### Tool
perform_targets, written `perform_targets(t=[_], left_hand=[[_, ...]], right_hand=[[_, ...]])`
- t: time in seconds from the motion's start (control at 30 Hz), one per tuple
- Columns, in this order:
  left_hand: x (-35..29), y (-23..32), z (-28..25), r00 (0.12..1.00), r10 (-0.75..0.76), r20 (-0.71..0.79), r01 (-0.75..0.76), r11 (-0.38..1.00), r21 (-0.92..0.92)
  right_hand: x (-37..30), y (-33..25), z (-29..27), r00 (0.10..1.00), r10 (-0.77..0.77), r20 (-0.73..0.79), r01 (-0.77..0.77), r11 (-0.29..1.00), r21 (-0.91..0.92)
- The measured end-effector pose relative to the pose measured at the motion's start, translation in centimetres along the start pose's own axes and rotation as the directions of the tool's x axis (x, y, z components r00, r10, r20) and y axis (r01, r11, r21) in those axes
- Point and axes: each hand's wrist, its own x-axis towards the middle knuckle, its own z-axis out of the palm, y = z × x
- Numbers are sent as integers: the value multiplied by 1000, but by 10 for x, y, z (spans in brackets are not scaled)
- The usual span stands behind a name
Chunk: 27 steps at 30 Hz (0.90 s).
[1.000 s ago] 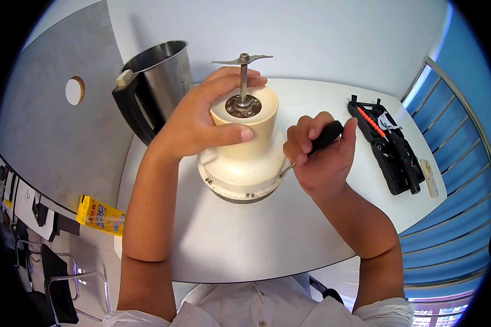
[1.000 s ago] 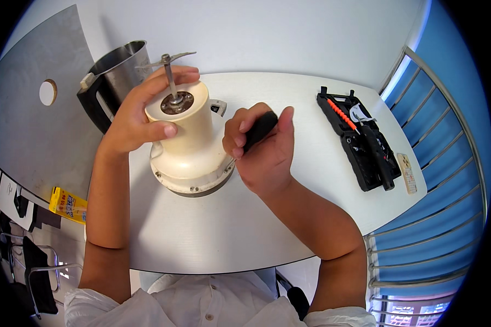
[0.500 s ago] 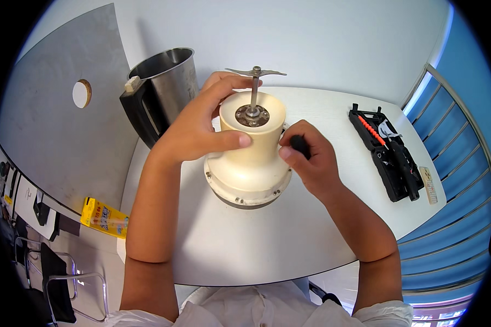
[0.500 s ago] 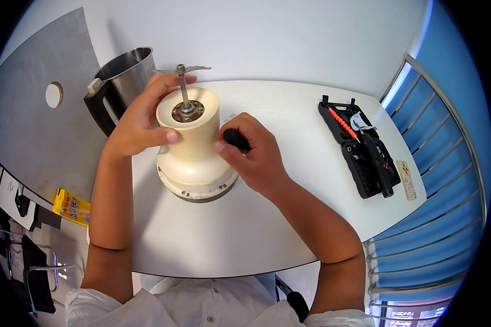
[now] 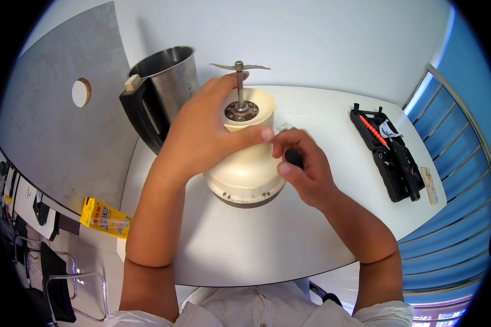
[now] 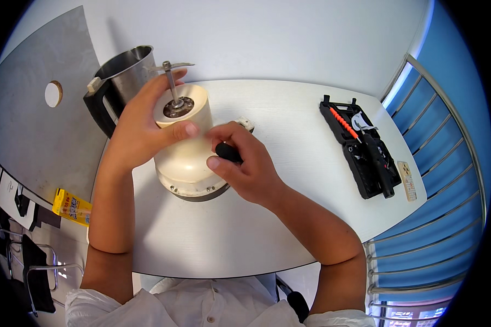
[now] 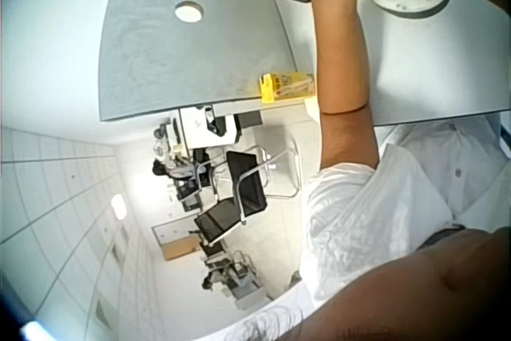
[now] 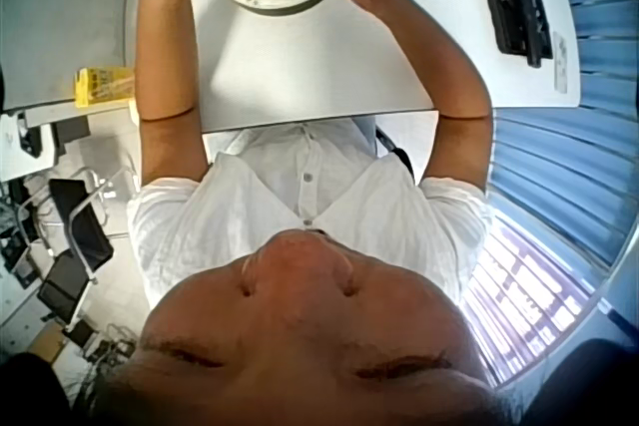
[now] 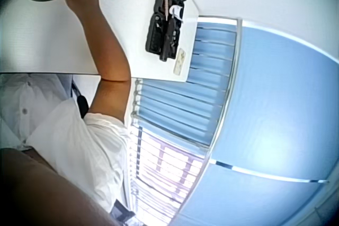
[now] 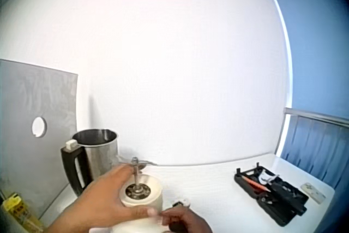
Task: The person uses a screwdriver to tighten screws on the base of a white cylindrical appliance with a metal crank. They rotate the device to access different screw locations and continue tightening until the base is secured.
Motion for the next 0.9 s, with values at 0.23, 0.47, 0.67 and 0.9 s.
perform_targets(t=[0.23,0.47,0.67,0.9], left_hand=[[2,-4,-5,1000,20,15,-19,996,-92],[1,0,-9,983,1,184,34,982,-185],[3,-1,-2,987,48,152,-25,988,-150],[4,-8,2,992,99,77,-88,988,-127]], right_hand=[[6,4,-19,956,-206,-210,263,918,298],[3,-5,-7,970,32,-242,144,725,673],[-4,0,6,980,12,-200,136,693,708],[-6,3,11,985,4,-172,123,680,723]])
